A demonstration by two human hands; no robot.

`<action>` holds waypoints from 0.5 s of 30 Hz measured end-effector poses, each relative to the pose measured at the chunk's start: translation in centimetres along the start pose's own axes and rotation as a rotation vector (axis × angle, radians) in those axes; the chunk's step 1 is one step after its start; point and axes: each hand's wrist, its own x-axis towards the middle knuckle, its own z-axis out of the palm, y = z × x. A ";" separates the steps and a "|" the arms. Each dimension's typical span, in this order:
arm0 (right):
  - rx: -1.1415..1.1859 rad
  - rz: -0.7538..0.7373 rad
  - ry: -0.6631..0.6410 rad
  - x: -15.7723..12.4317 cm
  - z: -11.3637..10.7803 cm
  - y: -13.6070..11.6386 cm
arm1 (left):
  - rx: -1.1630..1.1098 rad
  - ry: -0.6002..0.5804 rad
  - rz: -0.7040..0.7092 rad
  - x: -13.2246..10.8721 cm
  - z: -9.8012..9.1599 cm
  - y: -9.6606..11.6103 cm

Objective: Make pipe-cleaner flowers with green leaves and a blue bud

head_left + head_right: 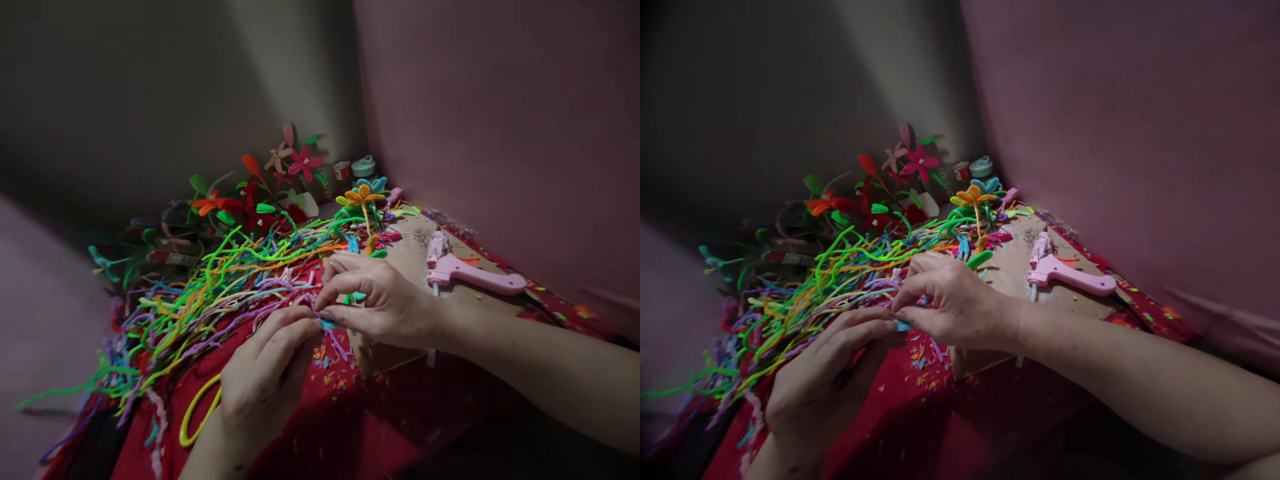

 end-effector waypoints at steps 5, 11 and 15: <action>-0.143 -0.163 -0.066 0.0 0.1 0.2 | 0.045 0.008 0.013 -0.3 0.1 -0.1; -0.229 -0.132 0.067 -0.1 0.2 0.7 | 0.023 0.025 -0.005 0.0 0.0 0.2; -0.210 -0.033 0.253 0.1 -0.2 1.3 | 0.014 0.019 -0.014 0.0 -0.3 0.1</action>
